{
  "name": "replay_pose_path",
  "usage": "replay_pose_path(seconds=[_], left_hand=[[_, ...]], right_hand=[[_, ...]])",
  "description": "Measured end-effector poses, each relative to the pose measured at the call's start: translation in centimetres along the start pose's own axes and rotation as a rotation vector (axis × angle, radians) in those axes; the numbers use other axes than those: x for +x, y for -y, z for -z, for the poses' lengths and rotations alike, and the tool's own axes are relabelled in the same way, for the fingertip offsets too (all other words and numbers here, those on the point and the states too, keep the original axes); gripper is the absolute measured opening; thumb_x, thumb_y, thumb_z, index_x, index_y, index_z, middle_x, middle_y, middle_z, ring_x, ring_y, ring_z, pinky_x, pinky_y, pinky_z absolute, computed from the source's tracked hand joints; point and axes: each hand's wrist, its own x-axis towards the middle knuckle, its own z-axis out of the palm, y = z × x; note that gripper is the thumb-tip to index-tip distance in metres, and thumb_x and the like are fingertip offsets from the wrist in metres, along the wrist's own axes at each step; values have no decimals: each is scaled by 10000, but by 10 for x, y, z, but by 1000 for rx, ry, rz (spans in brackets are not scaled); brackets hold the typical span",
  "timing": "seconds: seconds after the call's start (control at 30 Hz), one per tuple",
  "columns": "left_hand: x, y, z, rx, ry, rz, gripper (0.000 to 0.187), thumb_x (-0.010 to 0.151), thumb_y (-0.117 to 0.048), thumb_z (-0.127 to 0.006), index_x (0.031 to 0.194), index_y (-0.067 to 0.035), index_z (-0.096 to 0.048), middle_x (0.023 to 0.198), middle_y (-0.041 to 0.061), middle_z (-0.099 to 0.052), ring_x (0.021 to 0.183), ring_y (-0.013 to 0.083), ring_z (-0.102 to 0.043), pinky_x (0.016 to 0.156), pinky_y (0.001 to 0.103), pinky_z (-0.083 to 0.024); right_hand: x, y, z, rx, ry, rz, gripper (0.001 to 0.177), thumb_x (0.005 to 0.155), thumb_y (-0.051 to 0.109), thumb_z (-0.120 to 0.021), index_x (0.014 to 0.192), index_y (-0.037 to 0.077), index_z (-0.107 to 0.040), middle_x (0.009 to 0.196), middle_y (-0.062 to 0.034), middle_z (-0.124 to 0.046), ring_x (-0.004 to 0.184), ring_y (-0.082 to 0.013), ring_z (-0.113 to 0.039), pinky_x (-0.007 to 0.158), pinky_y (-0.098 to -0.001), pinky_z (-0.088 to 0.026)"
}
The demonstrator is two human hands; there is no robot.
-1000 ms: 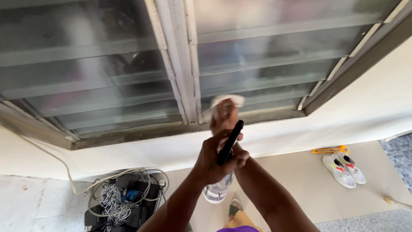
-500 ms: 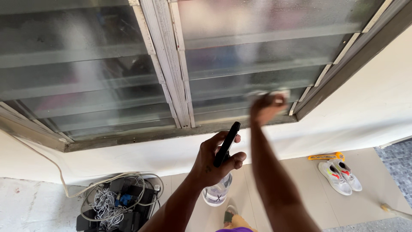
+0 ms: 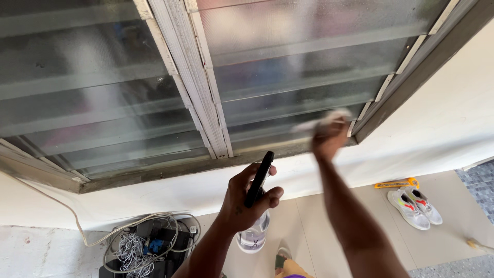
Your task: The person cleans a window with horizontal slats by spraying a liquid from a bottle and wiping the surface with a cloth. The person systematically sprays and wipes different sections of the window.
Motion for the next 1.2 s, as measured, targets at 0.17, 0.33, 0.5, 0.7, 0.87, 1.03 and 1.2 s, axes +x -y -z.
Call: replay_pose_path(seconds=[0.17,0.33,0.5,0.7,0.87,1.03,1.2], left_hand=[[-3,-1,-6,48,-32,91,324,880,17,-694,1176,-30,-571,765,38,-696,649,105,-653,616,278,-547],[0,-1,-17,-72,99,-2,333,895,48,-640,1211,-12,-551,788,20,-634,696,98,-606,667,286,-530],[-10,-11,-13,13,73,-1,353,867,46,-621,1204,-26,-542,736,31,-624,639,100,-592,618,282,-512],[-20,-28,-8,53,5,22,367,845,28,-649,1199,-25,-566,708,30,-638,619,92,-608,595,276,-513],[-20,-46,-5,175,42,-186,393,868,-24,-684,1243,-35,-566,729,22,-689,639,86,-668,610,267,-538],[-25,-51,1,176,-52,-4,385,852,-35,-735,1207,-44,-586,626,41,-631,550,90,-611,542,273,-498],[-25,-31,3,18,33,-76,385,867,25,-665,1230,-34,-550,737,36,-645,631,84,-591,595,274,-501]], right_hand=[[29,-35,16,-699,-278,289,133,1098,164,-598,1168,55,-626,1281,-225,-552,1070,-299,-598,769,-394,-581],[-27,-48,-3,-380,29,160,239,1059,200,-579,1231,42,-629,1299,-126,-591,1111,-255,-641,882,-418,-585],[50,-22,64,-637,-452,616,421,1073,122,-541,1479,71,-441,1387,-159,-451,1186,-290,-559,951,-405,-575],[28,47,-49,-388,-367,474,508,1073,180,-505,1548,52,-379,1537,-175,-315,1372,-314,-381,1116,-448,-379],[-130,104,-151,-513,163,653,585,1073,228,-475,1606,36,-327,1662,-189,-201,1527,-333,-233,1253,-483,-216],[-84,74,-120,-950,398,807,648,1054,296,-456,1615,31,-271,1705,-194,-162,1590,-323,-155,1286,-552,-116],[55,29,11,-580,-184,933,537,1144,100,-384,1642,156,-191,1676,-278,-275,1588,-454,-270,1327,-625,-245]])
